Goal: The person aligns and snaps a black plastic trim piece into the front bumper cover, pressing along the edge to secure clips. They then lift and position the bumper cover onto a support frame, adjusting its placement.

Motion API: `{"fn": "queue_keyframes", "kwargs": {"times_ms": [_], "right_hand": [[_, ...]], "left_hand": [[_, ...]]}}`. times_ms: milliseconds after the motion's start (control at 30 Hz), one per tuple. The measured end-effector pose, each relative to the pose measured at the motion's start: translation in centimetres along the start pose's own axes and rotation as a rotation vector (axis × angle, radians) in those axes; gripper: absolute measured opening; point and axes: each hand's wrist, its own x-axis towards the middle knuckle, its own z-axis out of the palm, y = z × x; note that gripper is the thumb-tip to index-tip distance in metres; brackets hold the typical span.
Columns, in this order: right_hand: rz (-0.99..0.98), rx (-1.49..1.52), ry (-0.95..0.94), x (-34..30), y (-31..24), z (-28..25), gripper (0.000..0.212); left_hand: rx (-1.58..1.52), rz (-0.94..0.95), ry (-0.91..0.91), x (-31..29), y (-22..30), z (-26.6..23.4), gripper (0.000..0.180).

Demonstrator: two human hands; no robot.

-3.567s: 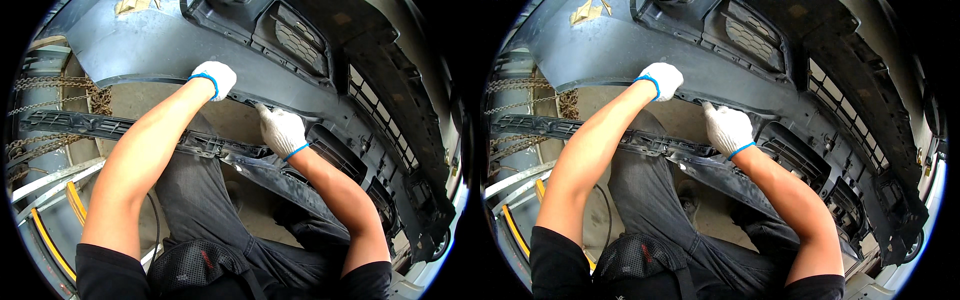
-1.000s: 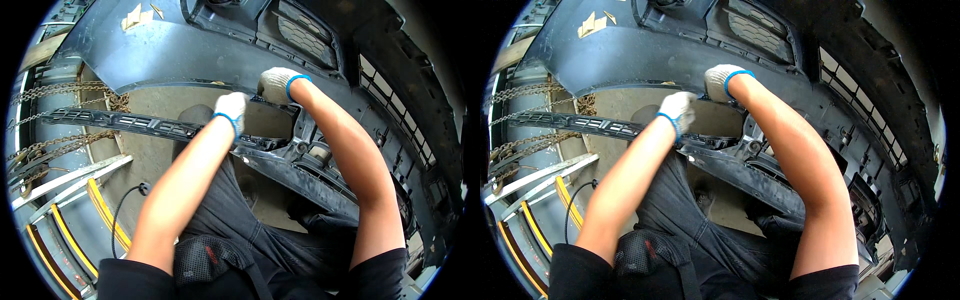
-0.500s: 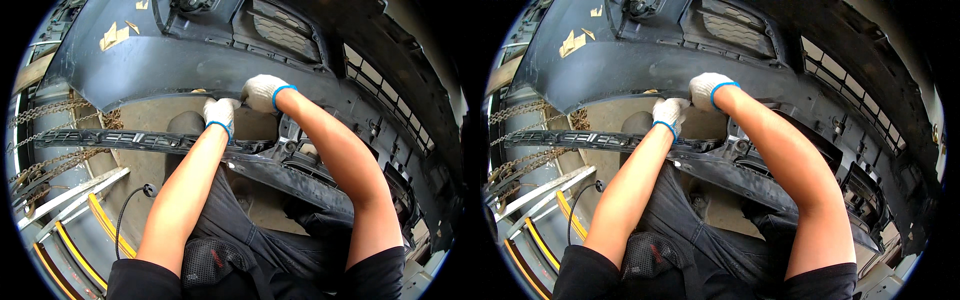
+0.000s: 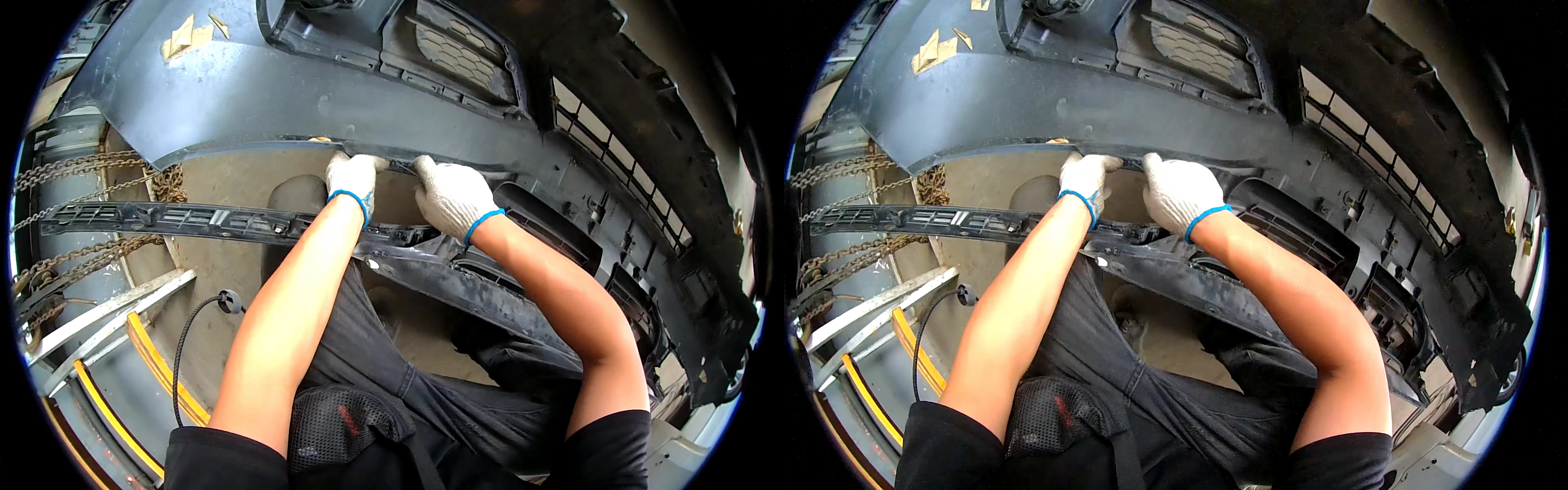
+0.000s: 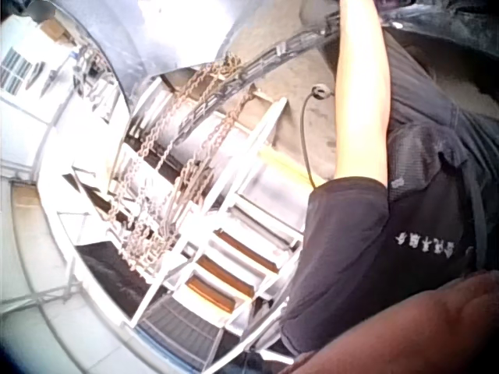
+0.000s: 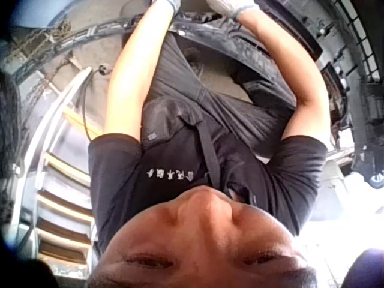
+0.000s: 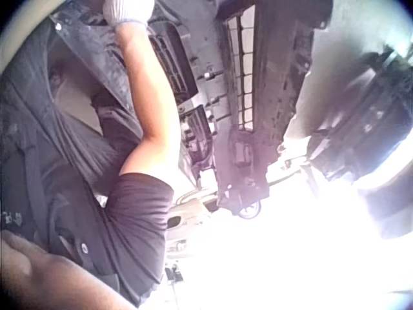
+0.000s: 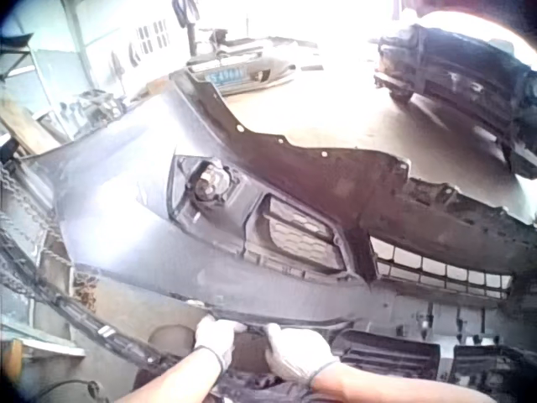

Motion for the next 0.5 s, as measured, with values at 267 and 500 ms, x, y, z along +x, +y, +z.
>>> {"fn": "queue_keyframes", "kwargs": {"times_ms": [267, 500], "right_hand": [[-0.046, -0.006, 0.131, -0.4, -0.3, 2.5, 0.016], [0.056, -0.047, 0.1, -0.4, -2.1, 2.5, 0.021]], "left_hand": [[-0.016, -0.04, -0.011, -0.5, 0.3, 0.1, 0.049], [0.039, 0.005, 0.042, 0.1, -0.2, 0.2, 0.048]]}}
